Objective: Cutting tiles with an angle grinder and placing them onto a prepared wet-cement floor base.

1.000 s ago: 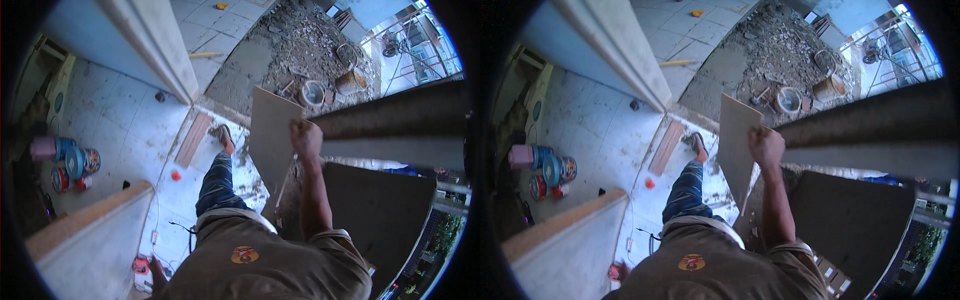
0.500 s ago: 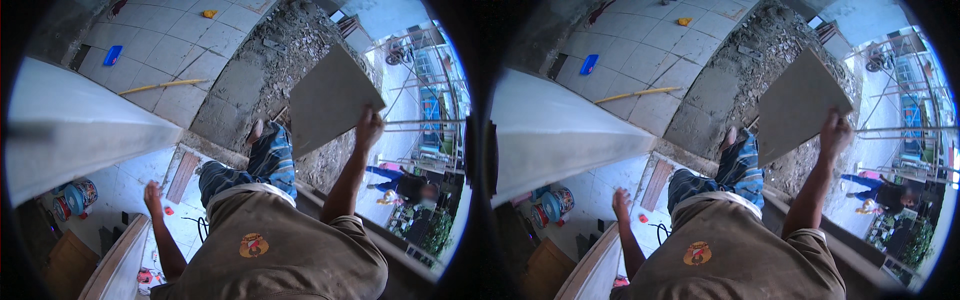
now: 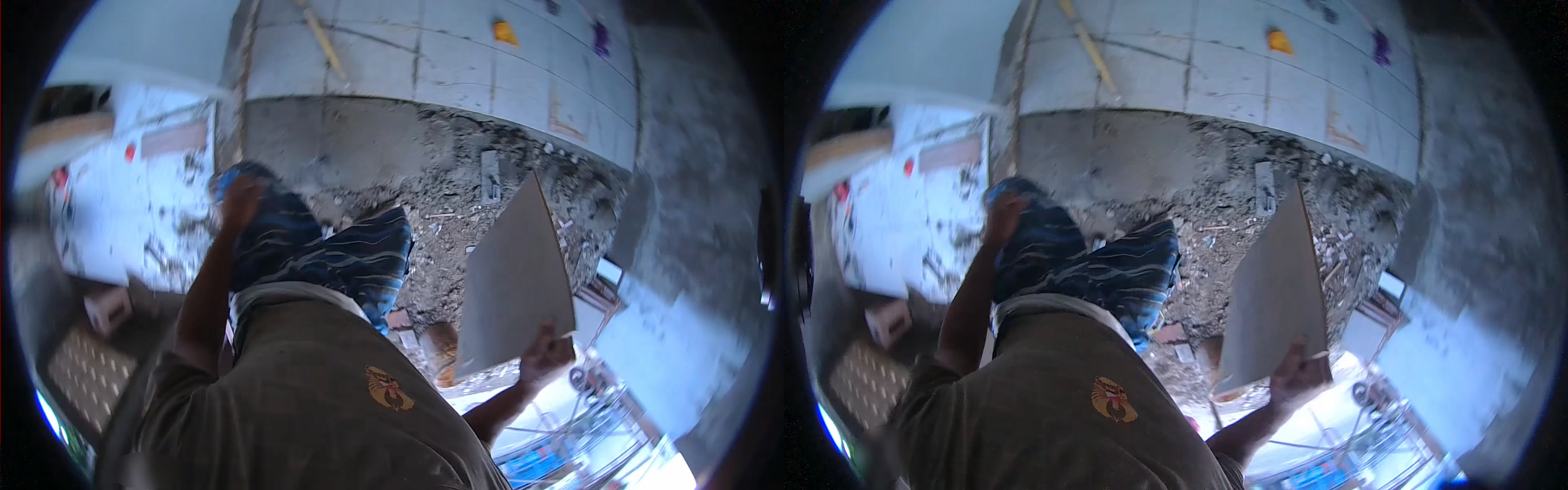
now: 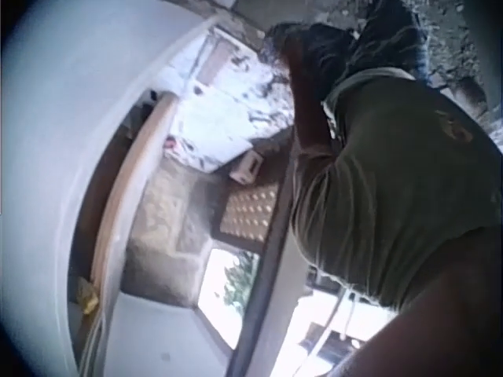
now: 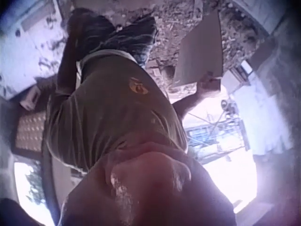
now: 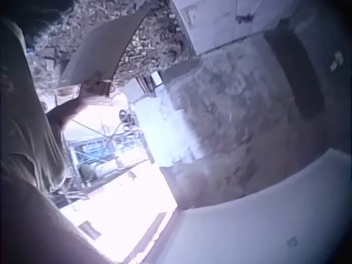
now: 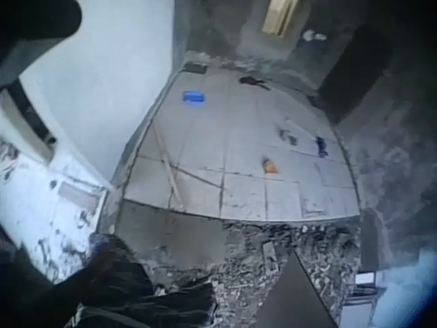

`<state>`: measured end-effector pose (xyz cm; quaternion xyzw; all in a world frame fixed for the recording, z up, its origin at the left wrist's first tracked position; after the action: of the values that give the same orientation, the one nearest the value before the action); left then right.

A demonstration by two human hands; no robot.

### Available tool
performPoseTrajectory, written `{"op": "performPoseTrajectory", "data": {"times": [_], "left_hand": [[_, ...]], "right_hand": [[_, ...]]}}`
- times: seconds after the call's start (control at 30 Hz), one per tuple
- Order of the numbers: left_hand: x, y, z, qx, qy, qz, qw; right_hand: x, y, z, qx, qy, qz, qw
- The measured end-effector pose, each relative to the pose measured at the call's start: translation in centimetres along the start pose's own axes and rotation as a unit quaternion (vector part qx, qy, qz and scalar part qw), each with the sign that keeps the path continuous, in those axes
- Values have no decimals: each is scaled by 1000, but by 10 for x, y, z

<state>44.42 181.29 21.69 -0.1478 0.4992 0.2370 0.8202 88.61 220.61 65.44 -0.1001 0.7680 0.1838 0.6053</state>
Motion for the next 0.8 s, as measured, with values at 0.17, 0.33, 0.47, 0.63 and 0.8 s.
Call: {"op": "performPoseTrajectory", "data": {"times": [0.17,0.33,0.47,0.63,0.8], "left_hand": [[1,68,233,-73,-305,-151,937],[66,137,273,-208,-493,-16,845],[41,140,271,-138,-444,145,874],[-33,93,239,-359,-487,243,758],[23,3,145,-531,-390,113,744]], "right_hand": [[-1,50,-9,-165,101,-104,976],[-37,98,-40,-291,247,-97,919],[-43,148,-50,-159,454,-145,864],[75,205,-41,45,534,-155,830],[317,122,-79,68,184,-225,954]]}}
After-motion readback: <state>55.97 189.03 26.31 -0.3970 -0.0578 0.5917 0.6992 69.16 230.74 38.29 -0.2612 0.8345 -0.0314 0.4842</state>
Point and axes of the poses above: each hand's wrist, its own y-axis towards the middle knuckle, its own x-axis out of the palm, z = x × y, the point moved 6 cm from there along y, towards the middle knuckle, and after that the axes turned 11 degrees about x, right-handed, at the moved point
